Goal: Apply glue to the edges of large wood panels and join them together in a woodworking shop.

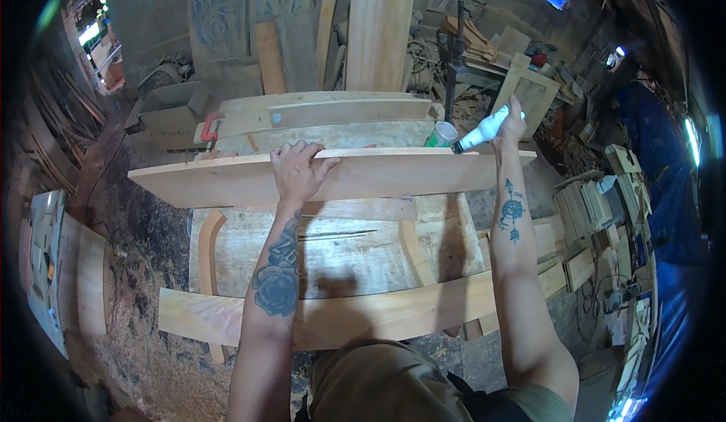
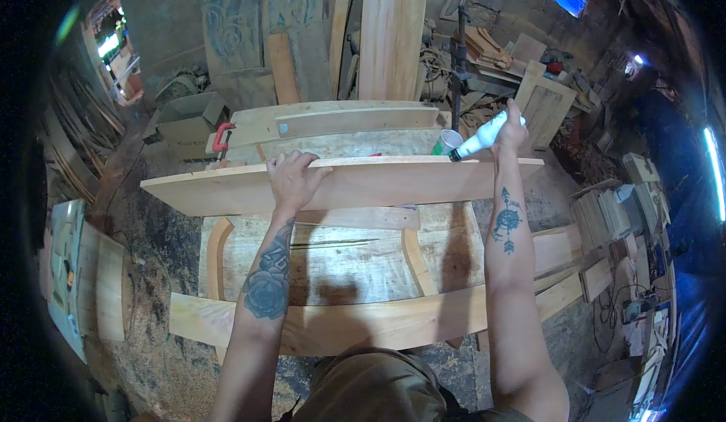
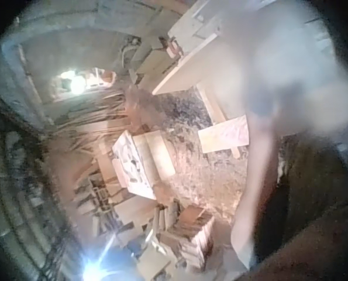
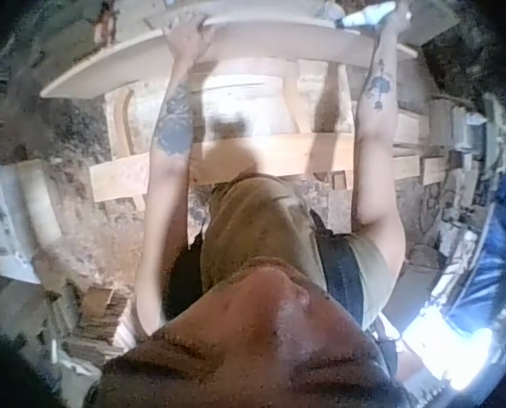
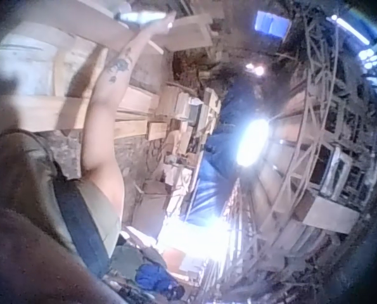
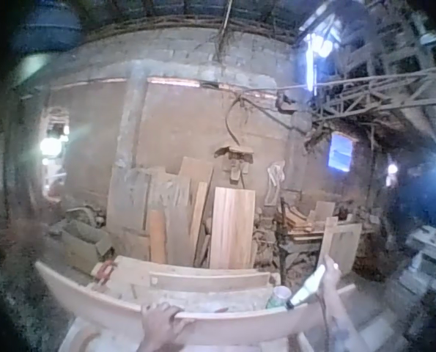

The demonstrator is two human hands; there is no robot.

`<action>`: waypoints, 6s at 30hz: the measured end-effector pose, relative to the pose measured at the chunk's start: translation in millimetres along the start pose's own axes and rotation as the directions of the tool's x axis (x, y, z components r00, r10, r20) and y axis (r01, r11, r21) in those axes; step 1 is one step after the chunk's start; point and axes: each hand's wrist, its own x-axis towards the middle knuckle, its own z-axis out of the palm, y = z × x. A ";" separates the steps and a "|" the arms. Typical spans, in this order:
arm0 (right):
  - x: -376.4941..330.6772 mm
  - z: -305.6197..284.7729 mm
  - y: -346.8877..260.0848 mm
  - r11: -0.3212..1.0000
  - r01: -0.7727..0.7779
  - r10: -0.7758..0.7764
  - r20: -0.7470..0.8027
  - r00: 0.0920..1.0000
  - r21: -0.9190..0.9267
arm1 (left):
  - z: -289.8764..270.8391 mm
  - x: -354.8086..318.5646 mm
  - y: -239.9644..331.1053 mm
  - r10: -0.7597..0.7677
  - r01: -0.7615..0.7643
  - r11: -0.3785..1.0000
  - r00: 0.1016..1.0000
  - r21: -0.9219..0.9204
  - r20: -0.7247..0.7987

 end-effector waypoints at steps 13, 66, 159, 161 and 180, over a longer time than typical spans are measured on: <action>-21.6 4.6 -33.5 0.761 0.481 -0.391 0.284 0.875 -0.434 | -1.0 0.0 -1.9 -0.002 0.002 1.000 1.000 0.017 0.028; -239.6 -97.7 -87.4 0.789 0.604 -0.614 0.186 0.767 0.115 | 11.8 1.3 -6.1 0.063 -0.064 0.998 0.998 0.022 0.012; -332.7 -296.5 -65.0 0.664 -0.420 0.543 -0.013 0.840 0.618 | 12.5 -250.4 7.3 0.314 -0.188 0.946 0.742 -0.266 0.592; -345.8 -241.3 -72.4 0.697 -0.312 0.645 -0.376 0.665 0.646 | 4.1 -244.5 29.4 0.245 -0.060 0.951 0.742 -0.303 0.623; -510.3 -341.8 -140.1 0.482 -0.298 0.737 -0.197 0.647 0.824 | -29.1 -322.4 332.7 0.893 0.102 0.151 0.413 -0.983 0.180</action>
